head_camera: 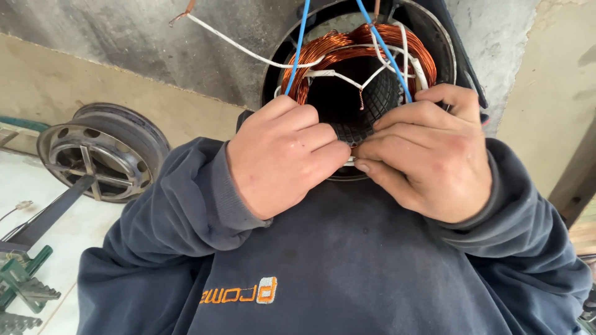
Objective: The person is wiring a motor stator by hand. They are seen twisting and connecting various colored wires, including copper, white, and blue, within the stator's slots. The person manipulates the wires to create connections and secure them in place.
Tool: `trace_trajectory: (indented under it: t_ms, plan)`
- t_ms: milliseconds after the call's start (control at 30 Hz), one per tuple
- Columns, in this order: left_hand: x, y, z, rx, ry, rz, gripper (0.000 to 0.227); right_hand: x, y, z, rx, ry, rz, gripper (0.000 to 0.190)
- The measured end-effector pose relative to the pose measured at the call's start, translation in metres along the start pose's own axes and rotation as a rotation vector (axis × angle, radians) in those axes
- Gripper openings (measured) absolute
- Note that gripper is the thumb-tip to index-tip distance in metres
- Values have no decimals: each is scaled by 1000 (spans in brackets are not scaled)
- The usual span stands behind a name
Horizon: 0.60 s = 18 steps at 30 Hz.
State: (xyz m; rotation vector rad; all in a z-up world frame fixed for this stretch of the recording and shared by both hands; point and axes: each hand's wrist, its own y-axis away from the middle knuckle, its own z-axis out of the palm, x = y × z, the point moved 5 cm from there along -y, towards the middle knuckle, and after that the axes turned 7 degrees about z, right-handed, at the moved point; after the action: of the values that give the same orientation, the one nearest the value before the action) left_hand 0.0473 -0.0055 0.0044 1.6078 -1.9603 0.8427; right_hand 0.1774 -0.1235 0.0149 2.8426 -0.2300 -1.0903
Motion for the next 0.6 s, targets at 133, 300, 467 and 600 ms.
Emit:
trace_trajectory:
  t_ms: [133,300,467,600]
  plan:
    - [2,3,0,4,-15,-49,7,-7,-10,-8,25,28,-5,14]
    - [2,4,1,35,10,-91,9,-5,-6,-5,58,16,-6,15]
    - [6,-1,3,59,3,-90,4,-3,3,1,54,12,5,14]
    - [11,-6,2,76,-15,-78,5,-5,4,1,78,20,-4,14]
